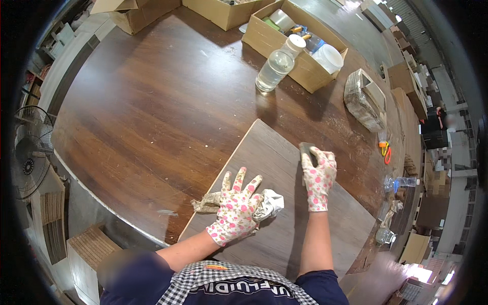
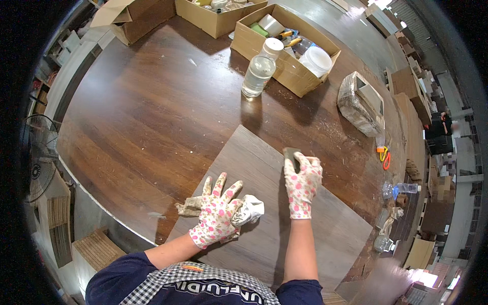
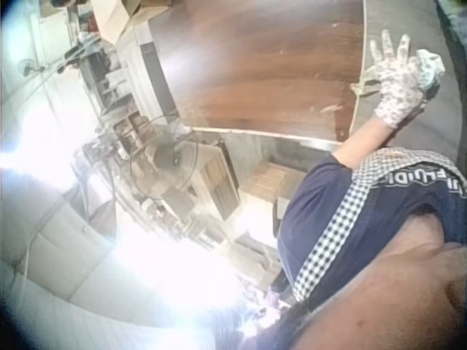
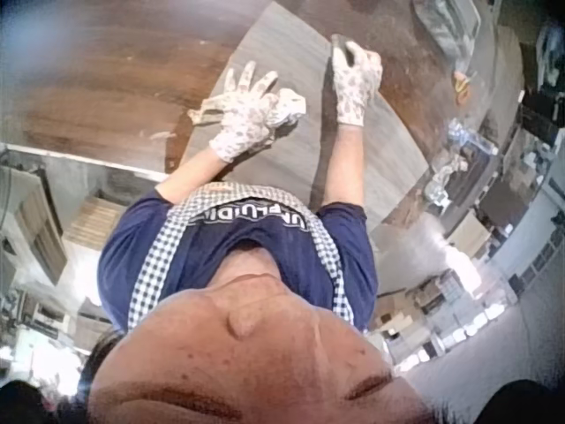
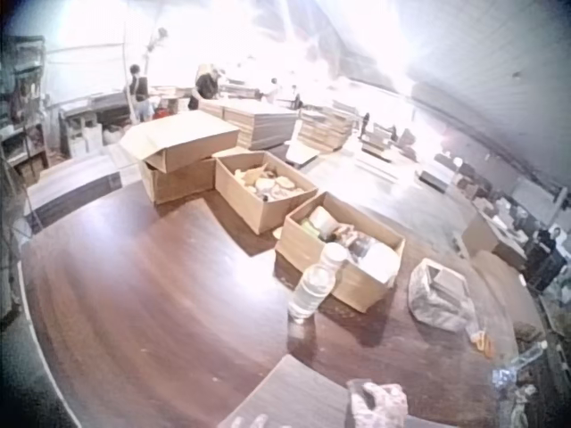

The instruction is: The person is sanding the surface of a wood board with a sanding block and wiping it clean with a cloth.

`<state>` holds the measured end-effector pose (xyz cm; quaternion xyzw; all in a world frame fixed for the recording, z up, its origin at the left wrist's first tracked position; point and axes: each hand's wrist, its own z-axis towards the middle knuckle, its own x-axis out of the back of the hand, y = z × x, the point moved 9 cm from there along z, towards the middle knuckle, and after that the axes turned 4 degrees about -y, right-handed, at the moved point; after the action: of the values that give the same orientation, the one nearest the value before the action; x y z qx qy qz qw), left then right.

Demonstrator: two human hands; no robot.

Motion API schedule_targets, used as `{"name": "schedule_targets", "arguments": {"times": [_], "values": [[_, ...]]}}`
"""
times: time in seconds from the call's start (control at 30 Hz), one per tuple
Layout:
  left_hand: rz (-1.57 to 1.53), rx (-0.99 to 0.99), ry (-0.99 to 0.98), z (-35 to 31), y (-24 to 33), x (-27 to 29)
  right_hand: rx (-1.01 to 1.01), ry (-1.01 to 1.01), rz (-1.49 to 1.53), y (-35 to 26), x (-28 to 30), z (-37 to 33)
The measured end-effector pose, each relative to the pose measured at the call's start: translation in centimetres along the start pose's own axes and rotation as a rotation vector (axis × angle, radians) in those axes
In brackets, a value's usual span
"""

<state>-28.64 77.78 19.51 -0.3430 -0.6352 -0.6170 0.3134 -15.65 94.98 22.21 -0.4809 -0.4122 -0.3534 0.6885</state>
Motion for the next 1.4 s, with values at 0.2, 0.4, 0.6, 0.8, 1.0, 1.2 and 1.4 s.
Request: {"name": "schedule_targets", "arguments": {"times": [0.2,0.4,0.6,0.8,1.0,1.2,1.4], "values": [[0.016,-0.046,0.108,0.5,0.8,0.3,0.271,0.033,0.112,-7.3,-0.9,1.0],[0.013,-0.037,0.137,0.1,0.2,0.6,0.097,0.004,0.000,-0.2,1.2,-1.0],[0.026,-0.037,0.133,0.1,0.3,0.4,0.008,0.070,-0.041,3.4,3.9,-2.0],[0.068,-0.057,0.206,0.2,0.5,-0.2,0.097,-0.020,0.021,0.6,1.4,-1.5],[0.137,-0.069,0.196,0.3,1.3,0.2,-0.288,0.095,-0.147,14.8,9.0,-4.3],[0.202,-0.088,0.254,0.2,1.1,0.0,-0.012,-0.042,0.000,8.2,4.4,-3.5],[0.241,-0.083,0.291,0.3,1.7,0.2,-0.335,0.027,-0.199,23.8,11.8,-6.6]]}}
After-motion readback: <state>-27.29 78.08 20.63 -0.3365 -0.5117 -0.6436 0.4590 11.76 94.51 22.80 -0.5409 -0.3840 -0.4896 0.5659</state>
